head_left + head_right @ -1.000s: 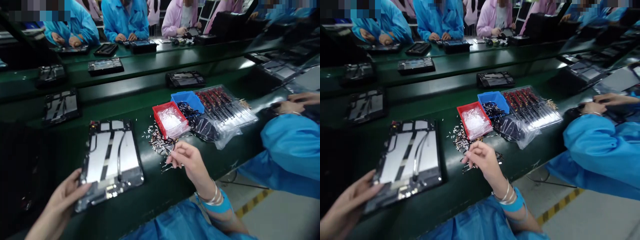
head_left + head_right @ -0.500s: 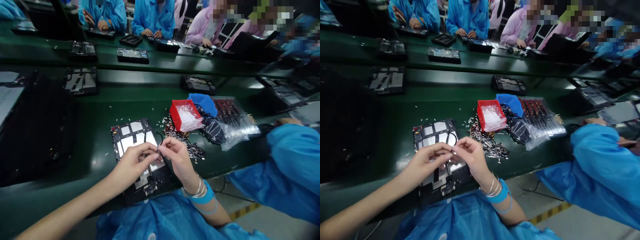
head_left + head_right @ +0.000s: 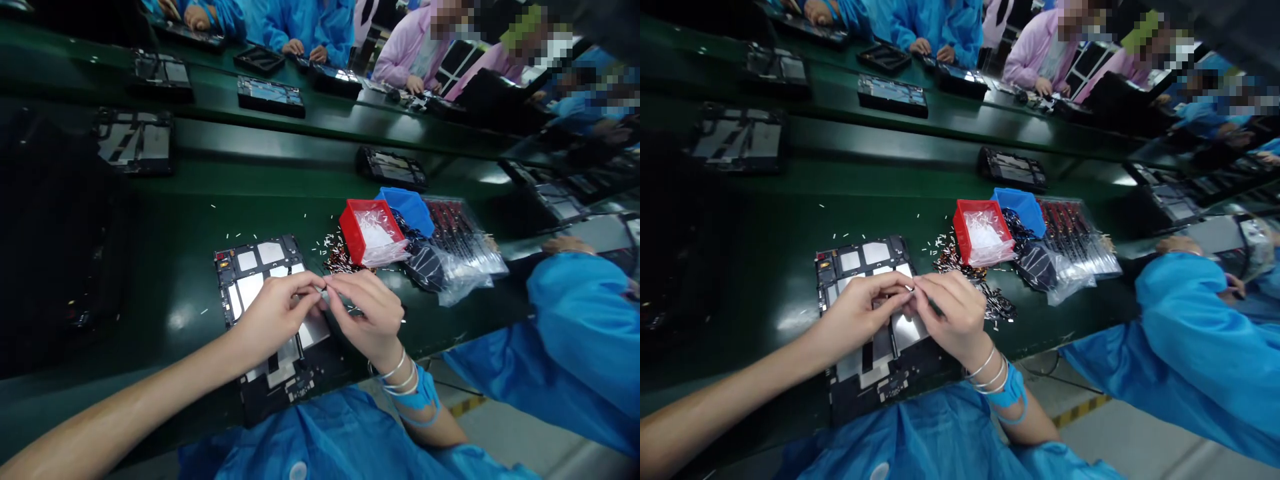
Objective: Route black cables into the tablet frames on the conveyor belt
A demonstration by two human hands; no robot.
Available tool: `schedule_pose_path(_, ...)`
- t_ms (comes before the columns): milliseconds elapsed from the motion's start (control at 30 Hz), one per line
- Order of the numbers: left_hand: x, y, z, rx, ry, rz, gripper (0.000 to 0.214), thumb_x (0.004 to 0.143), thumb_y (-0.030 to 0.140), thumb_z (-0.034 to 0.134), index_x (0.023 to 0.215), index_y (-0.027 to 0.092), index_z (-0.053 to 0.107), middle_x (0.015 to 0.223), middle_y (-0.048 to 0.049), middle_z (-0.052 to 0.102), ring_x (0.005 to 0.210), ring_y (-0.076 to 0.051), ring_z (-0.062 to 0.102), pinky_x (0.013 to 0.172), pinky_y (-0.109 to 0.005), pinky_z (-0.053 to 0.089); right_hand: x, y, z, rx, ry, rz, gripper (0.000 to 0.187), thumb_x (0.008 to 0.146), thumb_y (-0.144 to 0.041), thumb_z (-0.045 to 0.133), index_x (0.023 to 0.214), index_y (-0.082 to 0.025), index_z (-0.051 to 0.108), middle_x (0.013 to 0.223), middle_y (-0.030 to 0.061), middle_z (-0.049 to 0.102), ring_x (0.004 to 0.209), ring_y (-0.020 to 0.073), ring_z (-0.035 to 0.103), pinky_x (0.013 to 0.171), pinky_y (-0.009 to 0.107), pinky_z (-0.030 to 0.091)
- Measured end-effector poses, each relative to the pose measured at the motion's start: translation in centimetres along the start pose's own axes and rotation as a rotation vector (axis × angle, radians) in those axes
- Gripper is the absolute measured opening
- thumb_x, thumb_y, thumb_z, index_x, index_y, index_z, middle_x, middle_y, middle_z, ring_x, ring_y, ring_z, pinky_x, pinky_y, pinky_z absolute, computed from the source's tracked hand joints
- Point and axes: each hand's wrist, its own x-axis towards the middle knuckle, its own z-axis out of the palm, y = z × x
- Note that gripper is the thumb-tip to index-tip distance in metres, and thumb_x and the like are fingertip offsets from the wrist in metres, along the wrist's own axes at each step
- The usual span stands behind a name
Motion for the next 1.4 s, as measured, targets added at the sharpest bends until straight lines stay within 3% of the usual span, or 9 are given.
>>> schedule_pose_path(133, 0.5, -0.3, -0.5, -0.199, -0.050, -0.194, 0.017, 0.082, 0.019, 0.055, 0.098, 0.017, 0.061, 0.074, -0.0033, 0.068, 0.053, -0.014, 0.065, 0.036, -0.018, 0.039, 1.2, 4.1, -0.8, -0.264, 0.026, 0.011, 0.017, 0.083, -0.011, 0.058, 0.084, -0.023, 0.069, 0.076, 0.0018, 0.075, 0.066, 0.0152, 0.066, 0.064, 0.031, 0.052)
schedule_pose_path(267, 1.0, -0.6, -0.9, -0.297, 0.010, -0.267, 0.026, 0.082, 0.016, 0.055, 0.108, 0.017, 0.051, 0.075, -0.0043, 0.068, 0.053, -0.017, 0.067, 0.035, -0.019, 0.043, 2.1, 6.3, -1.3, -0.441, 0.085, 0.135, 0.017, 0.086, -0.018, 0.055, 0.095, -0.020, 0.069, 0.081, 0.0055, 0.073, 0.071, 0.0190, 0.066, 0.065, 0.035, 0.051)
schedule_pose_path(400, 0.9, -1.0, -0.6, -0.278, 0.039, -0.202, 0.034, 0.084, 0.014, 0.051, 0.117, 0.018, 0.045, 0.079, -0.0045, 0.068, 0.062, -0.018, 0.069, 0.041, -0.019, 0.048, 1.3, 2.9, -0.3, -0.171, -0.071, -0.036, 0.012, 0.084, -0.010, 0.060, 0.088, -0.019, 0.067, 0.083, 0.0046, 0.074, 0.076, 0.0155, 0.066, 0.070, 0.030, 0.053)
schedule_pose_path(600, 0.3, -1.2, -0.2, -0.128, 0.047, -0.050, 0.032, 0.086, 0.013, 0.048, 0.116, 0.021, 0.051, 0.080, -0.0017, 0.070, 0.064, -0.012, 0.066, 0.055, -0.019, 0.051, 0.2, -0.6, 1.2, -0.122, -0.155, -0.043, 0.012, 0.084, -0.011, 0.058, 0.085, -0.019, 0.067, 0.080, 0.0058, 0.073, 0.074, 0.0166, 0.063, 0.064, 0.029, 0.053)
schedule_pose_path(700, 0.3, -1.2, -0.2, -0.111, 0.020, -0.055, 0.033, 0.086, 0.014, 0.048, 0.118, 0.021, 0.050, 0.078, -0.0022, 0.069, 0.063, -0.013, 0.067, 0.052, -0.019, 0.050, 0.6, 1.1, 0.4, -0.176, -0.159, -0.043, 0.013, 0.084, -0.011, 0.057, 0.082, -0.021, 0.065, 0.076, 0.0029, 0.072, 0.072, 0.0151, 0.065, 0.065, 0.028, 0.052)
schedule_pose_path(833, 0.4, -1.1, -0.4, -0.208, 0.016, -0.116, 0.037, 0.086, 0.018, 0.047, 0.124, 0.020, 0.043, 0.075, -0.0027, 0.067, 0.060, -0.017, 0.068, 0.043, -0.020, 0.047, 1.6, 5.8, -1.9, -0.543, 0.019, 0.102, 0.016, 0.083, -0.011, 0.055, 0.089, -0.020, 0.067, 0.072, 0.0024, 0.071, 0.061, 0.0152, 0.061, 0.059, 0.029, 0.049)
schedule_pose_path(933, 0.5, -1.0, -0.4, -0.229, 0.038, -0.128, 0.039, 0.086, 0.019, 0.048, 0.125, 0.019, 0.042, 0.071, -0.0019, 0.066, 0.057, -0.017, 0.067, 0.040, -0.019, 0.046, 1.8, 7.4, -2.7, -0.628, -0.018, 0.116, 0.020, 0.083, -0.012, 0.054, 0.096, -0.017, 0.068, 0.092, 0.0082, 0.073, 0.079, 0.0219, 0.065, 0.067, 0.036, 0.051)
schedule_pose_path(1133, 0.5, -1.2, -0.4, -0.226, 0.038, -0.127, 0.041, 0.086, 0.020, 0.050, 0.126, 0.019, 0.042, 0.070, -0.0011, 0.064, 0.056, -0.015, 0.065, 0.040, -0.018, 0.044, 1.1, 2.3, -1.3, -0.243, -0.199, -0.147, 0.013, 0.084, -0.013, 0.063, 0.093, -0.021, 0.065, 0.082, 0.0034, 0.069, 0.075, 0.0156, 0.060, 0.066, 0.029, 0.051)
schedule_pose_path(1400, 0.2, -1.0, 0.1, -0.218, 0.002, -0.115, 0.043, 0.086, 0.017, 0.048, 0.129, 0.021, 0.044, 0.064, 0.0023, 0.060, 0.052, -0.014, 0.064, 0.037, -0.017, 0.041, 0.9, 1.4, -0.5, -0.296, -0.263, -0.245, 0.011, 0.085, -0.011, 0.059, 0.079, -0.018, 0.064, 0.075, 0.0041, 0.067, 0.069, 0.0147, 0.053, 0.061, 0.027, 0.048)
